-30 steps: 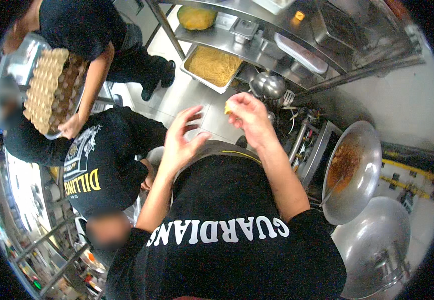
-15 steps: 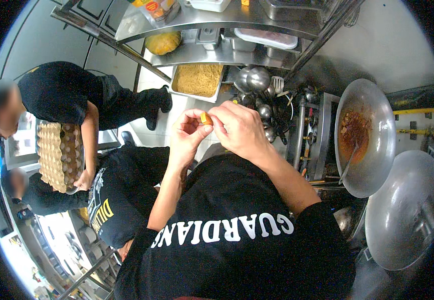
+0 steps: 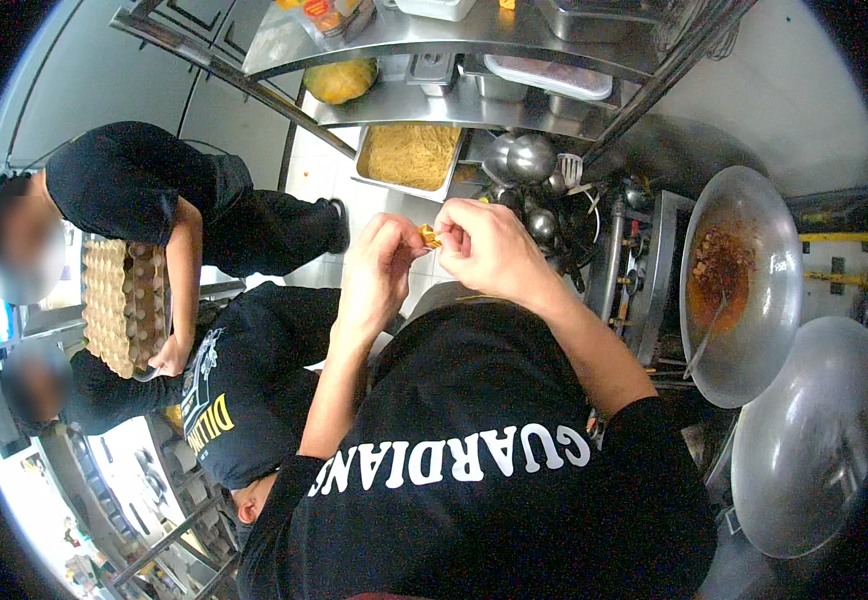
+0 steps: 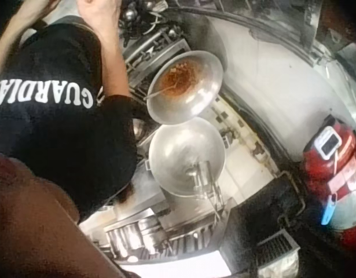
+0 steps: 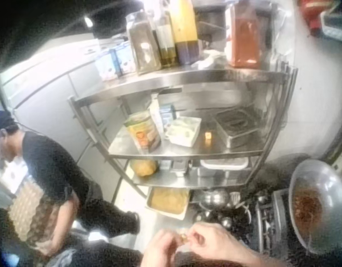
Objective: The person seasons meat in a wok with spice from a container, stirs it with a spatula, and then scoops the cooked meat into a small metal bowl.
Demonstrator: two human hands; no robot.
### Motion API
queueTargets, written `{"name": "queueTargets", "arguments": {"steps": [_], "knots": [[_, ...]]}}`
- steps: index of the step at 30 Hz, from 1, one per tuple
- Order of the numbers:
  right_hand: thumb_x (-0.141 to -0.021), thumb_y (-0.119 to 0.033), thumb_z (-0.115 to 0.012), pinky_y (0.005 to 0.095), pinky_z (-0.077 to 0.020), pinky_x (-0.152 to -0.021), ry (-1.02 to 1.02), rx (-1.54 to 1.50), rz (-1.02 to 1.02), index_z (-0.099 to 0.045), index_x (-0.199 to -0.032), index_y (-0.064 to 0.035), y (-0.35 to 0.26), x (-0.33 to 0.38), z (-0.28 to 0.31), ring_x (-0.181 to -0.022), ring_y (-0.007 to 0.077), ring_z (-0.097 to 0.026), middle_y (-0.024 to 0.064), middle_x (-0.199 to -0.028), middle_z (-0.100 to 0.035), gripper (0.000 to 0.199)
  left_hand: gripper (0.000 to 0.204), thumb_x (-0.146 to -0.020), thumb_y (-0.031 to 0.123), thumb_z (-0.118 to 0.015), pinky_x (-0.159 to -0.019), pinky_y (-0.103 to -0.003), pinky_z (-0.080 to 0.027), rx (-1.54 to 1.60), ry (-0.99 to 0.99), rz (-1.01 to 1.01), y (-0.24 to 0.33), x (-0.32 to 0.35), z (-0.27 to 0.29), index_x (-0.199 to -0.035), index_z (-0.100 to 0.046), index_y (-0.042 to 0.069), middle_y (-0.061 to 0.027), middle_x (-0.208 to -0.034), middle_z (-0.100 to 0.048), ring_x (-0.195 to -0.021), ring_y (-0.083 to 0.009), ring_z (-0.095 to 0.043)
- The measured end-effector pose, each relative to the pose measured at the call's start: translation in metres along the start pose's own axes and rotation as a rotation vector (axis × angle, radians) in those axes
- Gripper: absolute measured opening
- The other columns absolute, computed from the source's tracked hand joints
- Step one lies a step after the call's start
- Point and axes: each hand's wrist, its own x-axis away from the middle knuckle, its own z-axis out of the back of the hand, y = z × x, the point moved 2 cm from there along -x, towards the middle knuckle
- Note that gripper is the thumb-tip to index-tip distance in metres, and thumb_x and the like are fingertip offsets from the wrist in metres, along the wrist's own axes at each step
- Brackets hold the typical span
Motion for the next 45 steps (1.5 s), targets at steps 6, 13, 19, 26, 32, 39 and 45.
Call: {"name": "queueTargets", "arguments": {"steps": [6,13,19,26,32,39,45], "knots": [[-0.094,-0.01,-0.06,0.0208,-0.0401,-0.056,-0.373,-1.094,-0.521,-0.061,-0.098,-0.0037,0.05,-0.004,0.006,-0.061,0.0044,-0.051,-0.0022,-0.075,-0.059,0.008,0.014,-0.087,-0.007,-0.062,-0.087,-0.034,-0.051,0.475,-0.164,0.037,-0.006,0.006,0.014,-0.088,-0.053,0.004,-0.0133,-0.11,-0.061,-0.099,-0.0221,-0.062],[-0.092,-0.005,-0.058,0.0223,-0.0424,-0.059,-0.168,-0.833,-0.378,-0.06,-0.094,-0.0029,0.032,-0.009,-0.008,-0.062,0.0059,-0.051,-0.0008,-0.075,-0.057,0.004,0.026,-0.092,-0.005,-0.063,-0.091,-0.029,-0.052,0.933,-0.032,0.316,-0.026,0.01,-0.002,-0.114,-0.051,0.003,-0.0096,-0.121,-0.058,-0.11,-0.0141,-0.06],[-0.094,-0.009,-0.057,0.0217,-0.0413,-0.059,-0.121,-0.682,-0.288,-0.06,-0.093,-0.0032,0.035,-0.017,-0.006,-0.063,0.0049,-0.051,-0.0018,-0.074,-0.057,0.006,0.011,-0.1,0.006,-0.056,-0.077,-0.022,-0.048,0.746,0.05,0.431,-0.028,0.001,-0.001,-0.111,-0.058,0.001,-0.0011,-0.093,-0.062,-0.086,-0.0072,-0.057],[-0.086,-0.004,-0.067,0.0286,-0.0502,-0.065,0.22,-0.067,0.034,-0.063,-0.099,-0.0024,0.02,-0.023,-0.004,-0.07,0.014,-0.06,0.0041,-0.079,-0.06,0.013,0.012,-0.102,0.012,-0.057,-0.071,-0.021,-0.047,0.594,0.19,0.418,-0.039,-0.019,-0.003,-0.106,-0.061,0.001,-0.0005,-0.09,-0.064,-0.078,-0.0054,-0.057],[-0.08,-0.006,-0.074,0.0378,-0.053,-0.071,0.163,0.199,0.241,-0.068,-0.109,-0.006,-0.005,-0.038,-0.014,-0.082,0.0291,-0.064,0.0125,-0.094,-0.06,0.03,0.019,-0.097,0.004,-0.062,-0.08,-0.023,-0.049,0.651,0.121,0.398,-0.035,-0.037,0.01,-0.115,-0.059,-0.001,-0.0047,-0.099,-0.066,-0.09,-0.0094,-0.062],[-0.089,-0.001,-0.071,0.0248,-0.0543,-0.065,0.206,-0.599,-0.239,-0.063,-0.101,0.003,0.035,-0.043,-0.028,-0.074,0.0088,-0.065,0.0056,-0.091,-0.066,0.015,0.037,-0.088,-0.006,-0.069,-0.088,-0.029,-0.053,0.905,0.032,0.376,-0.042,-0.044,-0.003,-0.122,-0.056,-0.001,-0.0063,-0.105,-0.066,-0.097,-0.0136,-0.063],[-0.09,0.0,-0.069,0.025,-0.0544,-0.066,0.225,-0.75,-0.29,-0.063,-0.105,0.0019,0.06,-0.033,-0.017,-0.075,0.0104,-0.065,0.0069,-0.091,-0.068,0.016,0.028,-0.093,-0.003,-0.063,-0.09,-0.031,-0.054,0.99,0.013,0.522,-0.057,-0.05,-0.035,-0.121,-0.058,0.0,-0.0091,-0.107,-0.067,-0.098,-0.0156,-0.065]]}}
